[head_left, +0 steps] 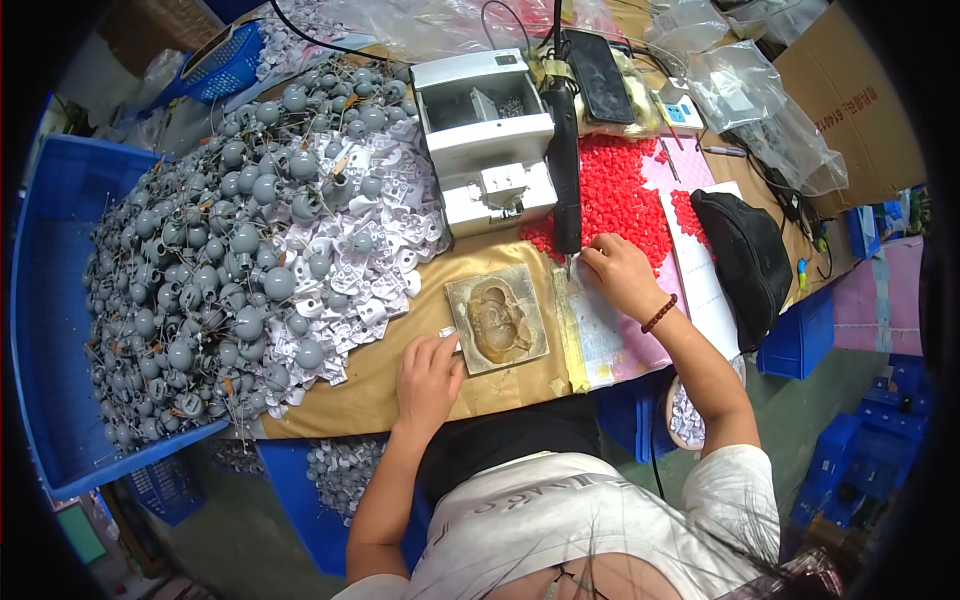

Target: Assembling small light bulb components with wire using a handheld assembly tool.

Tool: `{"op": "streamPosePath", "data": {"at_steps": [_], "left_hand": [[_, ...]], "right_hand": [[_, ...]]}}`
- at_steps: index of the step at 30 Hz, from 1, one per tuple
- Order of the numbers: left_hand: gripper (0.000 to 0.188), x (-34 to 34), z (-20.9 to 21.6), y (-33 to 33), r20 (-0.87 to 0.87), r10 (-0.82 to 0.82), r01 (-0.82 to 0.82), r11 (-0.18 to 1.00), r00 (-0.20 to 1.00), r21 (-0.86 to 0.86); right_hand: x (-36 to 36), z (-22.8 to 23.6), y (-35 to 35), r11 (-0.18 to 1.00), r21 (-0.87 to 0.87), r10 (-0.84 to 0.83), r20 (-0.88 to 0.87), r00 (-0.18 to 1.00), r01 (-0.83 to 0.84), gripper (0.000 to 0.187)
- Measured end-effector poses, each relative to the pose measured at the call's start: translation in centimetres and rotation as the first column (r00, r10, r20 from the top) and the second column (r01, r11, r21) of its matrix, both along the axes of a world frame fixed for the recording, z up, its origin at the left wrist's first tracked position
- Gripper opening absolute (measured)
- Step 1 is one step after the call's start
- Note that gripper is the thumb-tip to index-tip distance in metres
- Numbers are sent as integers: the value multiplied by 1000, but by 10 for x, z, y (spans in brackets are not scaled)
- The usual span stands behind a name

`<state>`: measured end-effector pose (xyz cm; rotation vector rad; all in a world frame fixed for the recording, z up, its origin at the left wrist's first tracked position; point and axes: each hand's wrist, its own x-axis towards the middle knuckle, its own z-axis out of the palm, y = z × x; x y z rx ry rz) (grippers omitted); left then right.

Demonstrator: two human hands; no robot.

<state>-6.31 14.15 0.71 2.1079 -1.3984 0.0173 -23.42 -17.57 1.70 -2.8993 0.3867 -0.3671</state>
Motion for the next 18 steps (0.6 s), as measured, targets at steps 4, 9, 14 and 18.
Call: {"op": "streamPosePath", "data": {"at_steps": [4,9,14,18], "left_hand": [[35,13,10,-9,-174,66,-81,994,983,-78],[23,7,42,-48,-157,-150,138,987,976,-85],[33,-2,37,-66,-272,-68,79,996,960,30],[38,14,44,-61,-351,29,-56,996,936,-69]], "right_hand": [[-5,1,-3,993,112,-22,15,1000,20,8],[12,49,15,823,559,-184,89,979,104,12],[35,47,47,789,575,41,301,953,-216,14],[51,26,78,769,542,159,352,922,-339,16]]}}
